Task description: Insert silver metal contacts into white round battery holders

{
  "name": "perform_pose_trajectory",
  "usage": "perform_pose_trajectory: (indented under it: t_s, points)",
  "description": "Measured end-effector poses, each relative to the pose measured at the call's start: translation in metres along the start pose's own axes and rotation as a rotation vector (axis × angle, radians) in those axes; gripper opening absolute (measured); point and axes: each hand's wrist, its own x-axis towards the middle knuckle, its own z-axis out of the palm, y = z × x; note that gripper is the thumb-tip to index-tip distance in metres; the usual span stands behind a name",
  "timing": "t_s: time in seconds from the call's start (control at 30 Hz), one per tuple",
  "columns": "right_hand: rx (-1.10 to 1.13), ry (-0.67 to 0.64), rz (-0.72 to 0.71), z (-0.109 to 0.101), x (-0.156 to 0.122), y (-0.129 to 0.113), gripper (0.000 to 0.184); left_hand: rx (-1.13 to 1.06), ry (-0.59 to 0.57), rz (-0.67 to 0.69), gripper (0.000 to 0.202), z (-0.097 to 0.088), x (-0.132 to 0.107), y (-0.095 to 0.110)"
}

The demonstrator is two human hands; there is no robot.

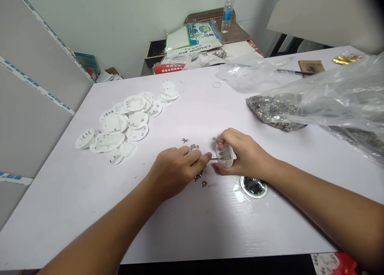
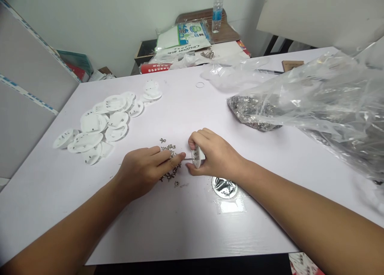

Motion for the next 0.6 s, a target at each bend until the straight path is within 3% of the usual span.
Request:
perform_pose_trajectory:
  t_s: [0.23,0.37,0.6]
  points:
    - [0.01,0.02,0.012,0.002,0.0017,-0.0015,0.035,0.029,-0.029,0.025,0.03,-0.0054,0.0068,0.0053]
    - [-0.001,0.017,0.033,0.0014,0.0018,-0.0022,0.035,0.031,0.018,0.008,0.026,-0.0016,0.0051,0.0076]
    - [0.023,-0.029,0.059,-0.0015,0.0009,-0.0013,0.036,0.026,0.035,-0.005,0.035,0.0022,-0.0024,0.0033]
